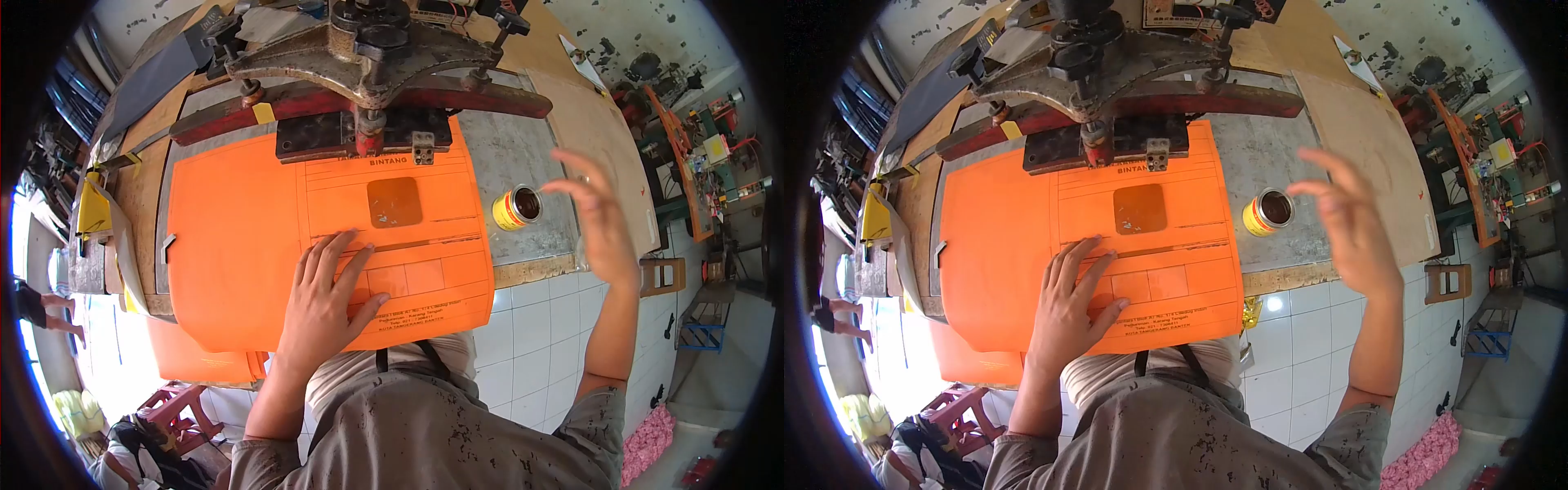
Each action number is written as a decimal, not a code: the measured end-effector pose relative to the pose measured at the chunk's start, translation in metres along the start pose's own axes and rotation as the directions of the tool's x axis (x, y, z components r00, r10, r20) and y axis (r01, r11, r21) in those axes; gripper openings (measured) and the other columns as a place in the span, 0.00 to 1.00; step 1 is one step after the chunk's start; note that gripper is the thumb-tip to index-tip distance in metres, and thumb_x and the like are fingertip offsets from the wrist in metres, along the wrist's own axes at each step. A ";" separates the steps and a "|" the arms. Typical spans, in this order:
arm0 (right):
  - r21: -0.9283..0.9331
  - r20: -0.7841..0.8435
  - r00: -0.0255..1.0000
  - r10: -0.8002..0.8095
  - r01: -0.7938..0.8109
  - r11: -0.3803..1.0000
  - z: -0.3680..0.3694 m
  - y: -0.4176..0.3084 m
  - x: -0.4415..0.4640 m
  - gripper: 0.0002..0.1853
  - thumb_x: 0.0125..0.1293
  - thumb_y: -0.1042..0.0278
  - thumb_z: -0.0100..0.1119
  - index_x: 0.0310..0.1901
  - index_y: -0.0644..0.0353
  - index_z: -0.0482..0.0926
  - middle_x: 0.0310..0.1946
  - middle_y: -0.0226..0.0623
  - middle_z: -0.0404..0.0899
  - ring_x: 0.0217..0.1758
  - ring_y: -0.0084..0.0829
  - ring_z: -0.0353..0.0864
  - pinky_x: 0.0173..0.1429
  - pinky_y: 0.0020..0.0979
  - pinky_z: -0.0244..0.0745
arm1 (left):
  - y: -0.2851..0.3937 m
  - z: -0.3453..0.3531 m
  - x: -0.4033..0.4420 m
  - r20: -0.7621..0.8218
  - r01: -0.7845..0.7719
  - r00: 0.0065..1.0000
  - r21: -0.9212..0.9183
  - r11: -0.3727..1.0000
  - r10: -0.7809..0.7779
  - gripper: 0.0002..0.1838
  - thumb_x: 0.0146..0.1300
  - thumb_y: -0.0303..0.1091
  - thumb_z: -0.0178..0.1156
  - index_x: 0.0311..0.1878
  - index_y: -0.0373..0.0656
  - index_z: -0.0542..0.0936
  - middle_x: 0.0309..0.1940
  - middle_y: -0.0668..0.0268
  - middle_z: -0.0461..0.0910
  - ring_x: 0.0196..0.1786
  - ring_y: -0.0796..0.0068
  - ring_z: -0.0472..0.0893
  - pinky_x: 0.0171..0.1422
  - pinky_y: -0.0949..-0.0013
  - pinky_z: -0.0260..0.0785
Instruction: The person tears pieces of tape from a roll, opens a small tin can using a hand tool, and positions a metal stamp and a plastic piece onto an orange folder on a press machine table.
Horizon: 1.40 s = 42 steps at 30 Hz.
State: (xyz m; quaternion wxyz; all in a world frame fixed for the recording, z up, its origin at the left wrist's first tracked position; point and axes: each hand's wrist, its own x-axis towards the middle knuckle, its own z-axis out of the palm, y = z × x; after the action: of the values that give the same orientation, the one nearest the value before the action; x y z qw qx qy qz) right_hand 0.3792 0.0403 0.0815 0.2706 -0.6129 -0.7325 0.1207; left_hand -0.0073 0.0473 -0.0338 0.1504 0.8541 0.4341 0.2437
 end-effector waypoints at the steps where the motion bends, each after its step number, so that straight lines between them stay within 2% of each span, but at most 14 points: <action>1: -0.039 0.030 0.999 0.017 -0.016 0.999 0.007 0.006 -0.001 0.40 0.89 0.33 0.36 0.54 0.64 0.91 0.74 0.41 0.80 0.81 0.46 0.72 0.84 0.46 0.62 | 0.000 0.000 0.000 0.001 -0.001 1.000 -0.002 1.000 0.001 0.33 0.67 0.45 0.77 0.72 0.42 0.82 0.78 0.52 0.72 0.79 0.44 0.71 0.83 0.44 0.66; 3: -0.122 0.084 0.995 0.055 -0.044 0.992 0.013 0.016 -0.003 0.38 0.89 0.35 0.39 0.54 0.64 0.91 0.75 0.39 0.80 0.81 0.46 0.72 0.84 0.45 0.63 | -0.001 0.001 0.000 0.000 -0.006 1.000 -0.008 1.000 0.006 0.33 0.67 0.45 0.77 0.72 0.42 0.82 0.78 0.51 0.72 0.80 0.43 0.71 0.83 0.44 0.65; 6: -0.017 -0.031 0.999 0.030 -0.031 0.999 -0.007 0.008 -0.002 0.42 0.88 0.30 0.34 0.54 0.63 0.90 0.75 0.41 0.79 0.82 0.44 0.72 0.85 0.47 0.61 | -0.001 0.000 0.002 0.009 -0.012 1.000 0.002 1.000 0.012 0.34 0.67 0.45 0.77 0.72 0.42 0.81 0.78 0.51 0.72 0.80 0.44 0.71 0.84 0.43 0.65; 9: -0.107 -0.214 0.973 -0.090 0.068 0.992 -0.043 -0.012 0.000 0.47 0.87 0.25 0.28 0.56 0.63 0.89 0.76 0.42 0.79 0.83 0.44 0.71 0.87 0.48 0.59 | -0.001 0.001 0.003 0.009 -0.016 1.000 -0.003 1.000 0.016 0.34 0.67 0.46 0.77 0.73 0.42 0.81 0.79 0.51 0.72 0.80 0.44 0.71 0.84 0.43 0.65; 15: -0.120 -0.439 0.859 -0.264 0.236 0.964 -0.064 -0.015 0.000 0.49 0.87 0.27 0.22 0.57 0.63 0.89 0.77 0.46 0.77 0.85 0.47 0.69 0.89 0.53 0.54 | -0.002 0.001 0.003 0.014 -0.014 1.000 0.009 1.000 0.014 0.34 0.68 0.47 0.76 0.73 0.42 0.81 0.79 0.51 0.72 0.80 0.43 0.71 0.84 0.43 0.64; 18: -0.188 -0.116 0.987 -0.107 0.084 0.979 -0.028 -0.030 0.001 0.47 0.88 0.30 0.23 0.57 0.64 0.89 0.76 0.46 0.77 0.85 0.47 0.69 0.88 0.52 0.56 | -0.001 0.000 0.004 0.025 -0.004 1.000 0.004 1.000 0.004 0.34 0.68 0.47 0.76 0.73 0.42 0.81 0.79 0.51 0.72 0.80 0.43 0.71 0.84 0.43 0.64; 21: -0.037 -0.046 0.999 -0.005 0.003 0.999 -0.003 -0.011 0.001 0.39 0.90 0.37 0.33 0.57 0.62 0.91 0.76 0.41 0.78 0.83 0.45 0.70 0.87 0.48 0.59 | -0.003 0.001 0.004 0.028 -0.008 1.000 0.014 1.000 0.007 0.35 0.68 0.47 0.76 0.74 0.42 0.80 0.80 0.51 0.71 0.80 0.43 0.70 0.84 0.43 0.63; 22: 0.023 -0.069 0.998 -0.005 0.006 1.000 0.000 -0.010 0.002 0.36 0.92 0.42 0.35 0.57 0.63 0.91 0.76 0.42 0.78 0.83 0.44 0.70 0.86 0.48 0.60 | -0.002 0.002 0.004 0.023 0.002 1.000 0.014 1.000 -0.003 0.35 0.68 0.48 0.76 0.74 0.42 0.80 0.80 0.51 0.70 0.81 0.43 0.70 0.84 0.43 0.63; 25: 0.089 -0.130 0.991 -0.028 0.040 0.995 0.003 -0.011 0.005 0.36 0.91 0.41 0.36 0.57 0.64 0.91 0.75 0.45 0.78 0.80 0.43 0.74 0.83 0.46 0.63 | 0.000 0.002 0.009 0.014 0.027 1.000 0.019 0.999 -0.027 0.36 0.70 0.49 0.75 0.75 0.41 0.79 0.81 0.50 0.69 0.82 0.43 0.68 0.84 0.43 0.63; 31: 0.121 -0.163 0.967 -0.195 0.216 0.969 0.025 -0.044 0.012 0.36 0.88 0.41 0.38 0.59 0.64 0.91 0.62 0.43 0.79 0.60 0.37 0.77 0.67 0.40 0.67 | 0.000 0.009 0.018 -0.019 0.040 0.999 0.056 0.998 -0.039 0.36 0.73 0.51 0.71 0.77 0.42 0.77 0.81 0.49 0.68 0.82 0.42 0.67 0.85 0.43 0.61; 32: 0.143 -0.161 0.959 -0.234 0.257 0.956 0.031 -0.045 0.015 0.33 0.88 0.45 0.41 0.59 0.65 0.91 0.54 0.40 0.79 0.54 0.33 0.77 0.59 0.37 0.69 | -0.001 0.010 0.019 -0.021 0.039 0.999 0.065 0.997 -0.037 0.36 0.73 0.51 0.71 0.78 0.42 0.77 0.81 0.49 0.68 0.82 0.42 0.67 0.85 0.43 0.61; 35: 0.291 0.038 0.992 -0.124 0.108 0.951 0.050 -0.054 0.019 0.29 0.89 0.49 0.43 0.61 0.65 0.90 0.45 0.39 0.80 0.45 0.30 0.78 0.50 0.35 0.71 | 0.001 0.010 0.023 -0.024 0.038 0.999 0.080 0.996 -0.037 0.35 0.74 0.51 0.70 0.78 0.43 0.77 0.81 0.48 0.69 0.81 0.42 0.68 0.84 0.43 0.61; 39: 0.388 0.316 0.938 0.139 -0.262 0.884 0.091 -0.068 0.030 0.28 0.90 0.51 0.43 0.68 0.66 0.85 0.22 0.31 0.72 0.26 0.25 0.72 0.38 0.33 0.71 | 0.000 0.009 0.026 -0.022 0.037 0.999 0.093 0.995 -0.035 0.34 0.75 0.52 0.69 0.77 0.44 0.77 0.79 0.48 0.70 0.79 0.42 0.70 0.82 0.43 0.62; 42: 0.468 0.398 0.901 0.172 -0.360 0.807 0.124 -0.058 0.042 0.31 0.91 0.48 0.41 0.70 0.67 0.82 0.18 0.29 0.70 0.23 0.24 0.72 0.38 0.31 0.72 | 0.000 0.008 0.028 -0.017 0.031 0.999 0.103 0.994 -0.029 0.33 0.75 0.53 0.67 0.77 0.44 0.78 0.77 0.48 0.71 0.78 0.43 0.71 0.81 0.44 0.63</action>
State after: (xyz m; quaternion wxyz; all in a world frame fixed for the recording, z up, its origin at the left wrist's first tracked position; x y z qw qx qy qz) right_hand 0.2592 0.0868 0.0195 0.2799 -0.5821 -0.6106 0.4582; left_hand 0.0112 0.0697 -0.0321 0.1064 0.8523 0.4601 0.2250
